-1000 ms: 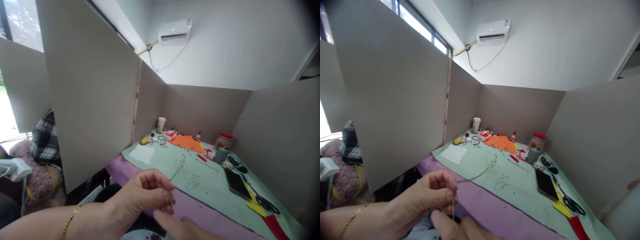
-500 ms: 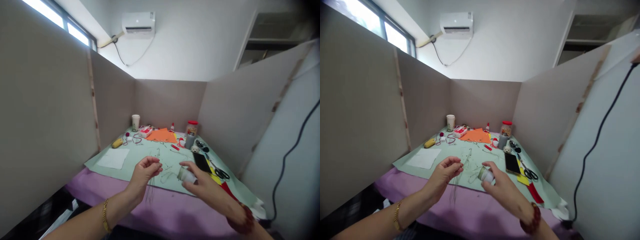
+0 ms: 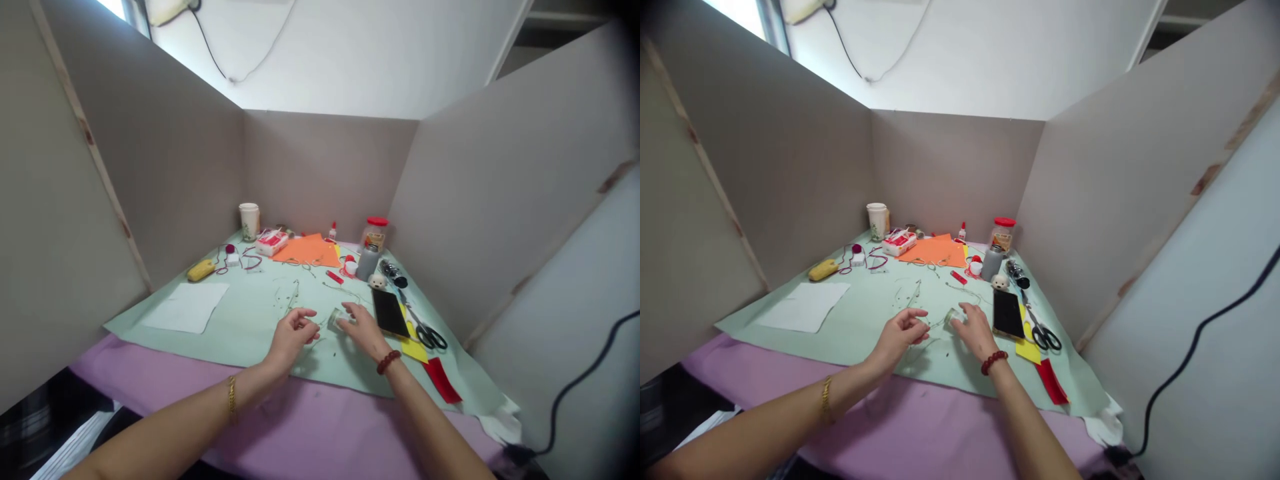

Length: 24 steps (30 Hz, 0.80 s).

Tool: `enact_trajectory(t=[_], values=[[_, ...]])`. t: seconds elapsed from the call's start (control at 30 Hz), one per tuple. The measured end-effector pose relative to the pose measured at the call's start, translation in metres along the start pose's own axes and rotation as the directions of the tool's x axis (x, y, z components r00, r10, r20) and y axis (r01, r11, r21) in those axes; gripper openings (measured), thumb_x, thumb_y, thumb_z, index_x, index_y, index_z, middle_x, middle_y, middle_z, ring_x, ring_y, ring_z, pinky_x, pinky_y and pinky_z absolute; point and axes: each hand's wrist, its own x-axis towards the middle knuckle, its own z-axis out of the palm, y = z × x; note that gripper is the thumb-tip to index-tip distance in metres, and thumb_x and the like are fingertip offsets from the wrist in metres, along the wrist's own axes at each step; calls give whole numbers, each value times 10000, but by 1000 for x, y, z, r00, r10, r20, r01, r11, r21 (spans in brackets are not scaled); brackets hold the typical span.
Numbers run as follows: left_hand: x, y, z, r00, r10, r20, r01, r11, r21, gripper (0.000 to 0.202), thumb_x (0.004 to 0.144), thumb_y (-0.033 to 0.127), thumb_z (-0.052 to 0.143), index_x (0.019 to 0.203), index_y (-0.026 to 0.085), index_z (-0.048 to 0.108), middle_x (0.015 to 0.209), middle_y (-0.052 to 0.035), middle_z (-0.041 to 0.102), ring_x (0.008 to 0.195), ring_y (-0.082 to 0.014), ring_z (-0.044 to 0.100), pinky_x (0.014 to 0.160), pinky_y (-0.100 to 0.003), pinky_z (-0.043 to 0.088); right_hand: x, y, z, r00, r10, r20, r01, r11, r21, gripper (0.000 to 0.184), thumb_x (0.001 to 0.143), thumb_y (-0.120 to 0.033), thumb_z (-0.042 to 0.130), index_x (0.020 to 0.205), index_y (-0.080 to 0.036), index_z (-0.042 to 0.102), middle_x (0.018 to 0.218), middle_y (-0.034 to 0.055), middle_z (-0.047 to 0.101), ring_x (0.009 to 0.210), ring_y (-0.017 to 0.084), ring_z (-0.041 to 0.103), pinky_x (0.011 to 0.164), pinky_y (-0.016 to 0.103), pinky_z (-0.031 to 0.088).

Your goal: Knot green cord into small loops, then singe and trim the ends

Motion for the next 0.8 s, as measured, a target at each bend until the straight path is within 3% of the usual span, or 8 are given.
enact_trajectory(t=[0.07,0.13,0.27,0.4,0.63,0.8], values=[[5,-1,2,999,22,24,-23,999,37,295,659,216,668,940,149,607,609,48,542,595,-119,597,627,-231,448,-1,-2,0,998,13,-69,-13,1000,11,373,745,-302,537,1056,-116,625,1068,142,589,1011,271,494,899,371,340],[8,-5,2,996,72,53,-78,989,122,366,679,203,648,1039,160,600,621,51,538,593,-119,593,637,-236,452,-5,-9,-2,997,24,-75,-20,998,52,290,791,-336,491,909,-138,667,935,111,619,928,255,520,843,358,365],[6,-17,4,973,194,129,-226,919,324,590,751,197,582,1322,226,436,691,40,580,645,-129,588,656,-241,447,-18,-28,-3,997,-13,72,-1,982,188,320,812,-391,491,668,-164,663,675,25,601,677,171,538,620,264,399],[2,-25,5,956,229,182,-286,864,415,635,803,218,534,1402,239,324,688,37,596,634,-134,553,650,-249,438,-24,-41,5,990,-63,129,29,968,250,272,764,-355,578,586,-163,653,638,7,582,645,144,527,598,242,388],[-1,-23,4,932,287,222,-363,753,550,636,840,216,480,1437,253,263,689,28,604,625,-142,541,663,-262,429,-31,-39,24,996,-86,-19,88,961,261,156,747,-181,530,597,-176,573,671,-6,510,622,138,490,599,257,377],[-2,-22,7,946,227,231,-311,837,451,690,823,199,495,1451,235,211,710,27,631,639,-134,556,652,-248,438,-35,-35,33,988,-102,-117,130,958,256,168,800,-176,463,637,-188,499,717,-3,487,690,151,493,656,271,386]])
